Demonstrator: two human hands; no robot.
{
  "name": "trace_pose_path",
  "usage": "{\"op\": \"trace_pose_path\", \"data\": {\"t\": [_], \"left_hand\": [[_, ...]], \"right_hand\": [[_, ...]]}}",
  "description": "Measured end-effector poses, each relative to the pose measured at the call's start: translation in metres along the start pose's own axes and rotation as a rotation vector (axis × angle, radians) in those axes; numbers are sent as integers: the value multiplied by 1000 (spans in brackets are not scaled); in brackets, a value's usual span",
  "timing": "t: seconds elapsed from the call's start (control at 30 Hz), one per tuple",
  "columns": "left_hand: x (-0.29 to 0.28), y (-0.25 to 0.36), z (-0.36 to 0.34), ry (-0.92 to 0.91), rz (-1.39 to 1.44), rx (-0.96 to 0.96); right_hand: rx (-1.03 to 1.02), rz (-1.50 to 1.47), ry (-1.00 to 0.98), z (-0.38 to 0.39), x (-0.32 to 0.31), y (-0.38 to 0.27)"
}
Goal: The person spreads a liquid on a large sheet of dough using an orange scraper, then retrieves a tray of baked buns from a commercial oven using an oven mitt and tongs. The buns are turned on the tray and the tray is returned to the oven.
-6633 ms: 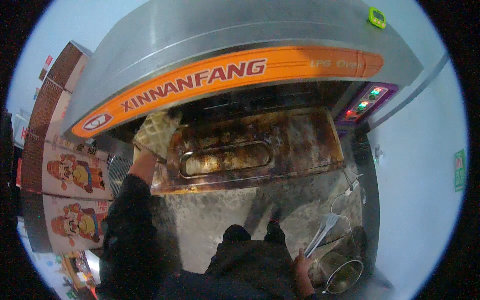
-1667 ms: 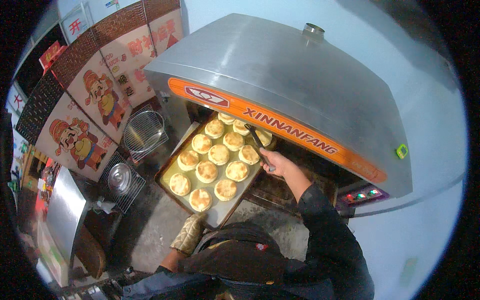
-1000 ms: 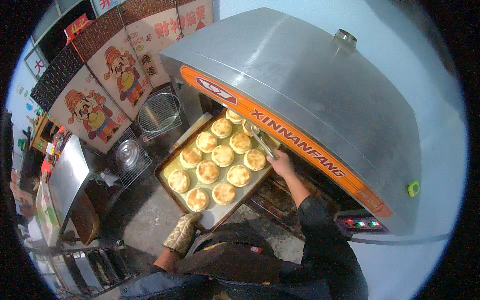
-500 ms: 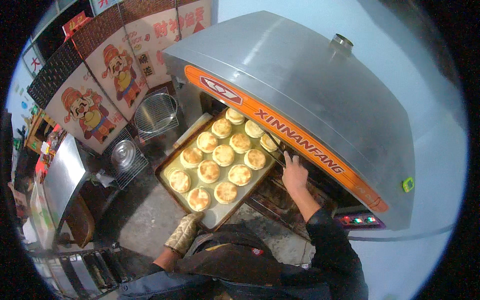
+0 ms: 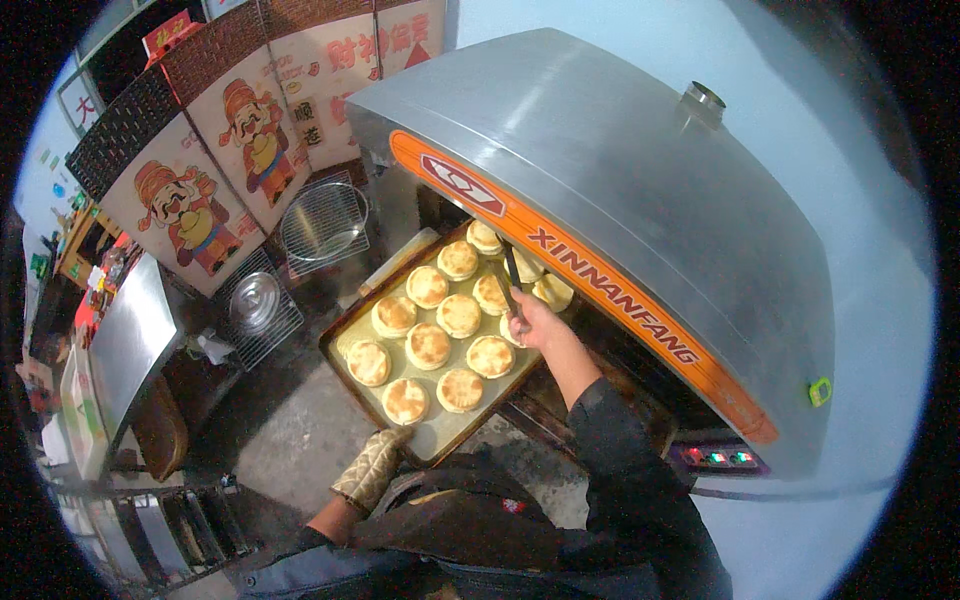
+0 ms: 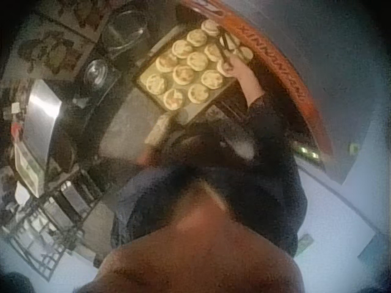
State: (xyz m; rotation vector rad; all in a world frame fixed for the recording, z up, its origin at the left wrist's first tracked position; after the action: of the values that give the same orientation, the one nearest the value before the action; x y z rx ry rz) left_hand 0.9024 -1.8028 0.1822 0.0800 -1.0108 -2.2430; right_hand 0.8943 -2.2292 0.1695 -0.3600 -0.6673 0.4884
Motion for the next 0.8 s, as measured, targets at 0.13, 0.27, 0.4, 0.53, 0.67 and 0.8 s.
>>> {"op": "trace_pose_path", "data": {"t": [0.13, 0.27, 0.4, 0.53, 0.67, 0.8], "left_hand": [[6, 7, 12, 17, 43, 154], [-3, 4, 11, -9, -55, 87], [0, 15, 17, -56, -182, 130], [-2, 12, 2, -98, -165, 18], [-9, 15, 19, -68, -119, -33], [-8, 15, 10, -123, -138, 2]], "right_hand": [[38, 13, 23, -16, 2, -7], [-26, 81, -20, -41, 4, -6], [-80, 193, -44, -66, -20, -14], [-334, 858, 398, -61, -35, -22], [-609, 1696, 790, -18, -9, -3], [-705, 2017, 997, 10, -6, -13]]}}
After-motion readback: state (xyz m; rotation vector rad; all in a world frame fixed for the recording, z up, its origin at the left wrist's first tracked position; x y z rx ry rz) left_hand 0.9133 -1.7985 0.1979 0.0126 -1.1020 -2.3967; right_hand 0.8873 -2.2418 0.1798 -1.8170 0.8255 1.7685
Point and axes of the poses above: each hand's wrist, its own z-axis away from the middle knuckle, its own x-axis out of the palm, y = z × x, the point moved 2 cm from there along -z, towards the middle knuckle, and after that the axes turned 10 degrees about -y, right-handed, at the moved point
